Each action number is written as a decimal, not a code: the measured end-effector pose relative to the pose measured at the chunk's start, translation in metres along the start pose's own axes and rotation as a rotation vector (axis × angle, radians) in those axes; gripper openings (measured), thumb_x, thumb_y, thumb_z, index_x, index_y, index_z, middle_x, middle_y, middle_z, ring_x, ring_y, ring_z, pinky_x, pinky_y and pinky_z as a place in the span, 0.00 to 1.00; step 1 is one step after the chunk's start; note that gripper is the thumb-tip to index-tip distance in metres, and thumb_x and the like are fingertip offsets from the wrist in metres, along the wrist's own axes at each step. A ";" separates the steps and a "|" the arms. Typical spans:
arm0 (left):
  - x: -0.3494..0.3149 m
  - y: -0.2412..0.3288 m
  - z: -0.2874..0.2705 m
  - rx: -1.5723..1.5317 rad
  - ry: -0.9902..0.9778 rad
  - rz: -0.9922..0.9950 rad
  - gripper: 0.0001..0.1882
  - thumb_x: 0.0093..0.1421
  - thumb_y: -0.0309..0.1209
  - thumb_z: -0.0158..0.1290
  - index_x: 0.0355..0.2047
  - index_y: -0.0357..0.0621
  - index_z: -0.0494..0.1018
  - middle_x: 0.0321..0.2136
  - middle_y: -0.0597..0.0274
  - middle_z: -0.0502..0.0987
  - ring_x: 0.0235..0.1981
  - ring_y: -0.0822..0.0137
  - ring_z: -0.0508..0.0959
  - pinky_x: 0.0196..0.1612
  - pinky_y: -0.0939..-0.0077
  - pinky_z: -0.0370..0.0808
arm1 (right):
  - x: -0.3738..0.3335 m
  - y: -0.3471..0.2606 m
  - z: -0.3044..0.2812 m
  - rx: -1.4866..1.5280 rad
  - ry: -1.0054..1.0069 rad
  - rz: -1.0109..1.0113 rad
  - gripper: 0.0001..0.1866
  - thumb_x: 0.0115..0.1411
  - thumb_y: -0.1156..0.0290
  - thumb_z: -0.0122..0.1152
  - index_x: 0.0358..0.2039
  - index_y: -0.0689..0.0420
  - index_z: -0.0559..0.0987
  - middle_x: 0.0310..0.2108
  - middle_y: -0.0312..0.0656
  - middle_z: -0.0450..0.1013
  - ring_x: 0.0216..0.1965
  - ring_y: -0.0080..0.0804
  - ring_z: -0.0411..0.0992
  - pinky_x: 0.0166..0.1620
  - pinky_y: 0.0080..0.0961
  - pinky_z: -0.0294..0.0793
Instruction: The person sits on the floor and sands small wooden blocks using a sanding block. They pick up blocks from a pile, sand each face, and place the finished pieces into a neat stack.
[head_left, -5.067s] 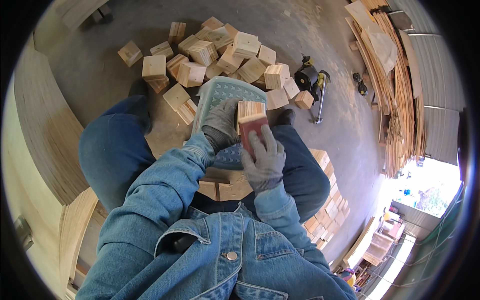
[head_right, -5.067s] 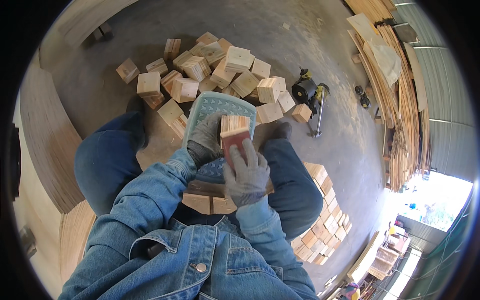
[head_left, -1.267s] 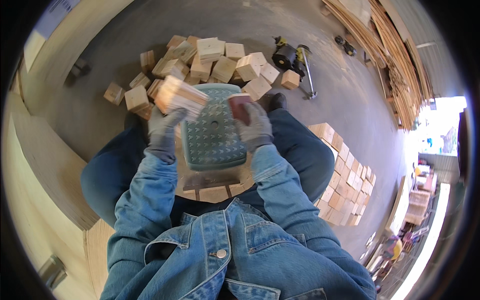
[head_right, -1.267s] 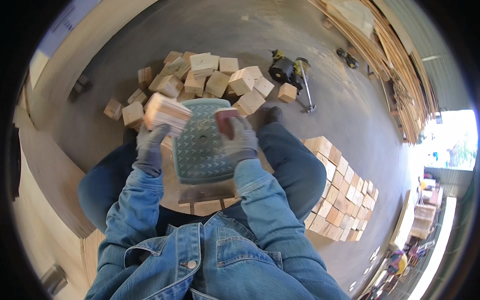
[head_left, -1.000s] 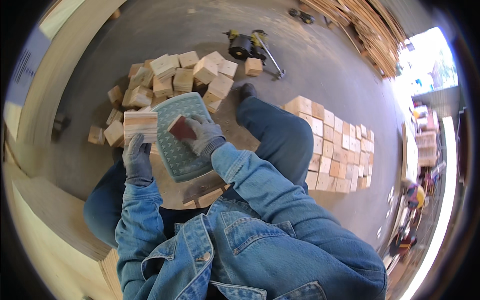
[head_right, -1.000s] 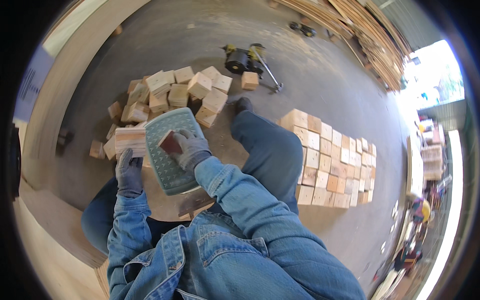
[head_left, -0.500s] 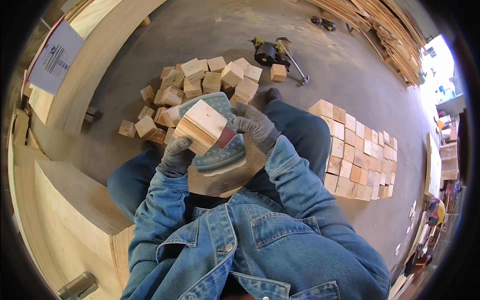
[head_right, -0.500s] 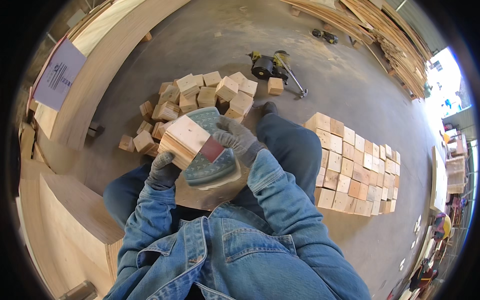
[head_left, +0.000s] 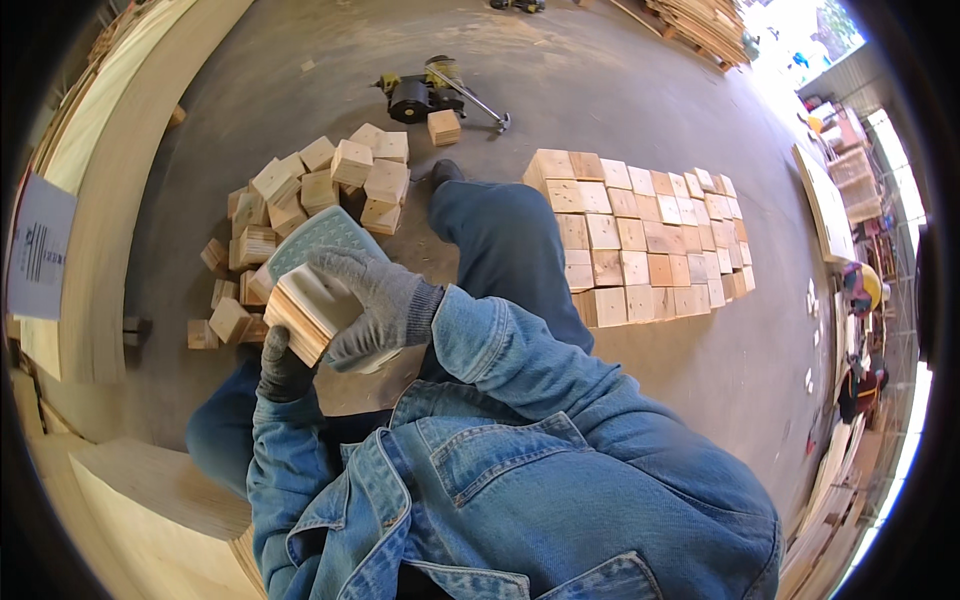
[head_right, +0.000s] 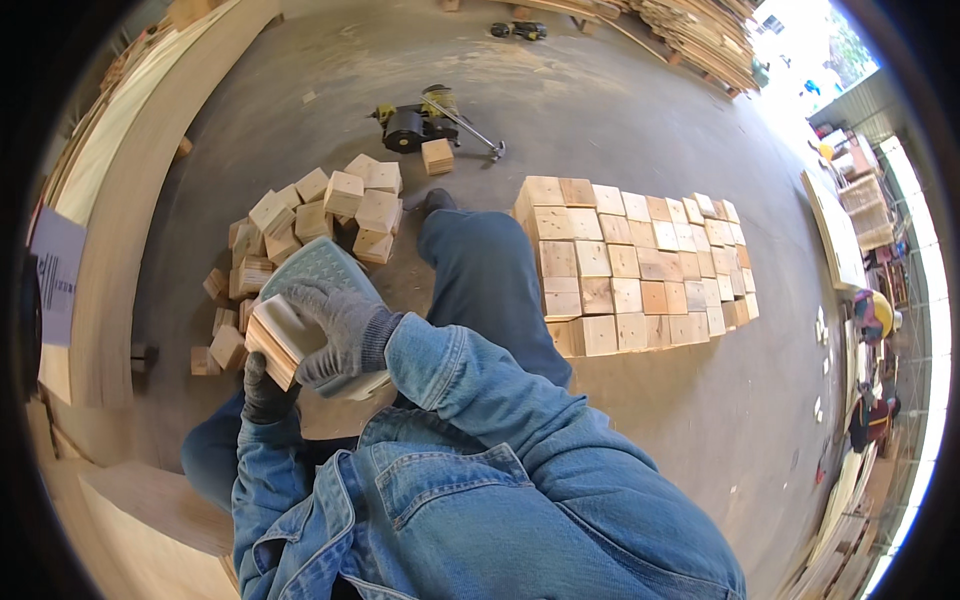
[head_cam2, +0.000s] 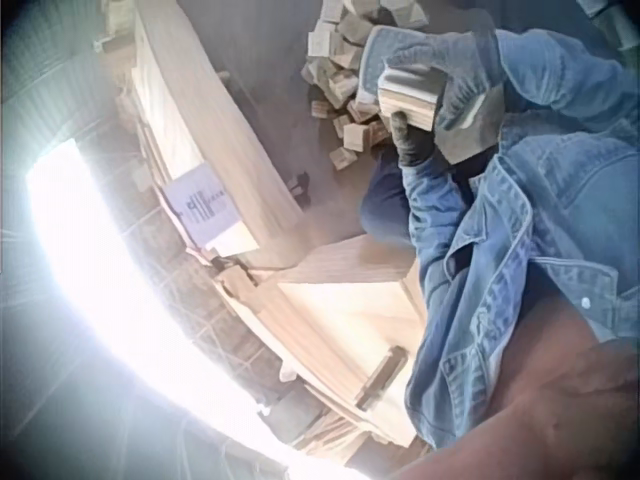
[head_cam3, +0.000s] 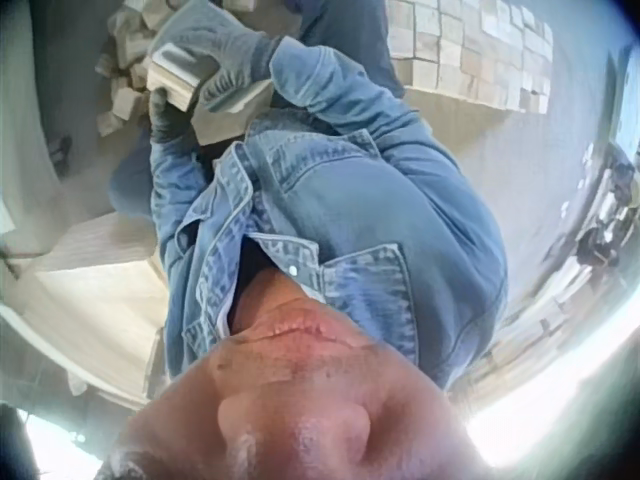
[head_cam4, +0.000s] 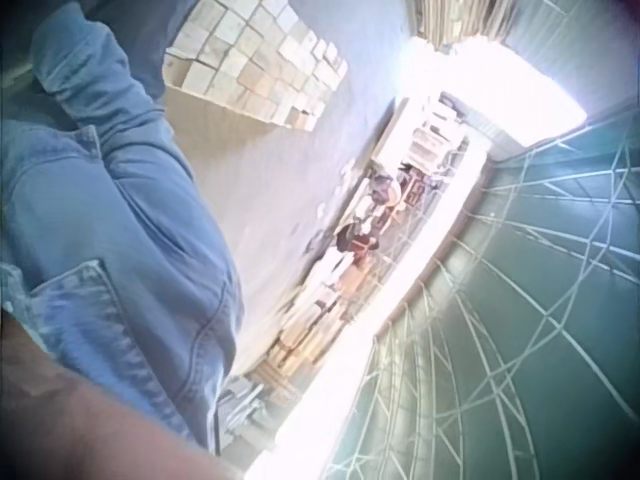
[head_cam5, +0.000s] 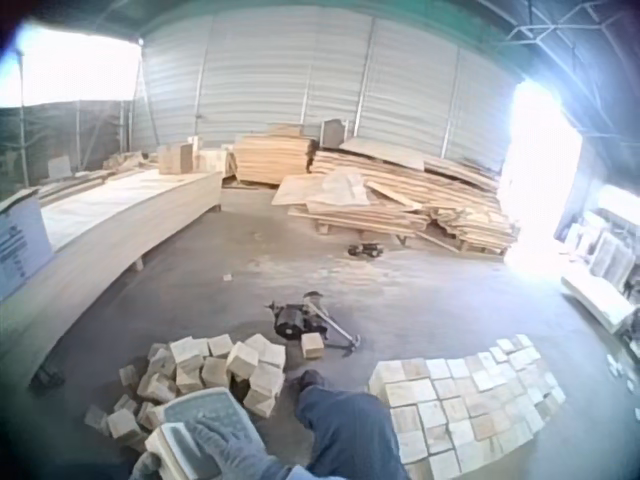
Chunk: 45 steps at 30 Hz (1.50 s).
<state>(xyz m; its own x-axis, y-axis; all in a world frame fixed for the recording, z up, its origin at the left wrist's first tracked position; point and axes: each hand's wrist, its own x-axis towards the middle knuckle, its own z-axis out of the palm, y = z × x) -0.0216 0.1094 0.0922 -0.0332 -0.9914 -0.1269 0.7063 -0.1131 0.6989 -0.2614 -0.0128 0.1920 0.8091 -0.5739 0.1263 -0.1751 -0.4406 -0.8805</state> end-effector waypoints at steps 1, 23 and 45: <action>0.004 0.000 0.005 0.048 -0.034 0.024 0.54 0.57 0.54 0.67 0.72 0.37 0.55 0.64 0.46 0.69 0.64 0.48 0.73 0.69 0.51 0.70 | -0.001 0.006 -0.003 0.084 0.017 0.051 0.59 0.45 0.44 0.82 0.71 0.57 0.64 0.71 0.58 0.58 0.71 0.58 0.58 0.72 0.45 0.58; 0.022 0.028 0.047 0.402 -0.069 0.047 0.63 0.50 0.61 0.71 0.72 0.33 0.54 0.68 0.49 0.65 0.68 0.53 0.69 0.71 0.55 0.66 | 0.001 -0.032 -0.054 0.078 0.199 0.114 0.60 0.42 0.60 0.85 0.71 0.67 0.60 0.61 0.60 0.71 0.62 0.54 0.72 0.67 0.39 0.71; 0.006 0.016 -0.053 0.157 0.351 0.048 0.23 0.75 0.34 0.49 0.66 0.37 0.69 0.56 0.52 0.78 0.55 0.57 0.80 0.62 0.60 0.76 | -0.405 0.172 0.039 1.179 1.371 1.244 0.37 0.54 0.58 0.80 0.59 0.60 0.75 0.52 0.49 0.77 0.48 0.47 0.77 0.49 0.44 0.80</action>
<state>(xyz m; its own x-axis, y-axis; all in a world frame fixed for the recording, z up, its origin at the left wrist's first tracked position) 0.0270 0.1054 0.0652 0.2604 -0.9158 -0.3059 0.5836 -0.1030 0.8055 -0.5975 0.1704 -0.0286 -0.2907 -0.3811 -0.8777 0.6112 0.6318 -0.4767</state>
